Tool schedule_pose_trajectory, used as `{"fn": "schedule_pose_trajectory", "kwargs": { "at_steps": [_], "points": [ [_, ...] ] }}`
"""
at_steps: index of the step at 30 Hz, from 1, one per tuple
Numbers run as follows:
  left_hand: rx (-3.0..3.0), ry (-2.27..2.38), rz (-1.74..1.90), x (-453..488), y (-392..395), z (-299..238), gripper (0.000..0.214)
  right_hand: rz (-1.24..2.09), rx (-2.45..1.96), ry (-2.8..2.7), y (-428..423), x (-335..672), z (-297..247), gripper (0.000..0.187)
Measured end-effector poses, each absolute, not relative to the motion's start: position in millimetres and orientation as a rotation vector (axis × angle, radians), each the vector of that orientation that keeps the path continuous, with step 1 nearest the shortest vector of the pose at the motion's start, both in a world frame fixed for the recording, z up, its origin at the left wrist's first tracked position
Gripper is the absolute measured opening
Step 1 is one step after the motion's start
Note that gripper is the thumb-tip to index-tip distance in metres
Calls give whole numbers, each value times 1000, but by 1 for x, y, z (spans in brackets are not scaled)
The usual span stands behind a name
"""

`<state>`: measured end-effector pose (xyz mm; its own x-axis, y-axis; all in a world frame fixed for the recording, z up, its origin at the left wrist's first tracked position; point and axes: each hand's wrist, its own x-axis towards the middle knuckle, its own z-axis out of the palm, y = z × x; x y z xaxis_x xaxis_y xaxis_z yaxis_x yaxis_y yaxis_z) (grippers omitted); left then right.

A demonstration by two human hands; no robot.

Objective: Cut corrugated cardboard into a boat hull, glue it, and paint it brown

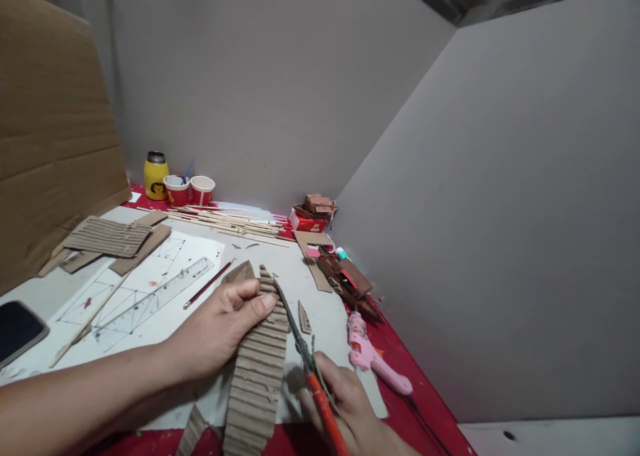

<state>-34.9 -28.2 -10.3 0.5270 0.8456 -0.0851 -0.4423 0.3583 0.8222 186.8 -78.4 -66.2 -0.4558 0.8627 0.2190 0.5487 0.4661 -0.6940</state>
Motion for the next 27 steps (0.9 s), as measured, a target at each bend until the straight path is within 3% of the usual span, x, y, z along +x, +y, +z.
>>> {"fn": "schedule_pose_trajectory", "kwargs": {
  "at_steps": [10, 13, 15, 18, 27],
  "points": [
    [825, 533, 817, -34, -28, -9, 26, 841, -1272, -2019, -81, 198, -78, 26],
    [916, 659, 830, -43, -18, -6, 25, 669, -1539, -2053, -62, 209, -70, 33],
    [1037, 766, 859, -51, -7, -6, 24, 289, -1816, -2230, -44, 216, -60, 35],
    [1208, 933, 930, -60, 9, -12, 23, 91, -1987, -2217, -15, 223, -50, 34],
    [1231, 1157, 1100, -65, 30, -24, 24, 142, -1885, -2285, 20, 230, -41, 28]
  ]
}}
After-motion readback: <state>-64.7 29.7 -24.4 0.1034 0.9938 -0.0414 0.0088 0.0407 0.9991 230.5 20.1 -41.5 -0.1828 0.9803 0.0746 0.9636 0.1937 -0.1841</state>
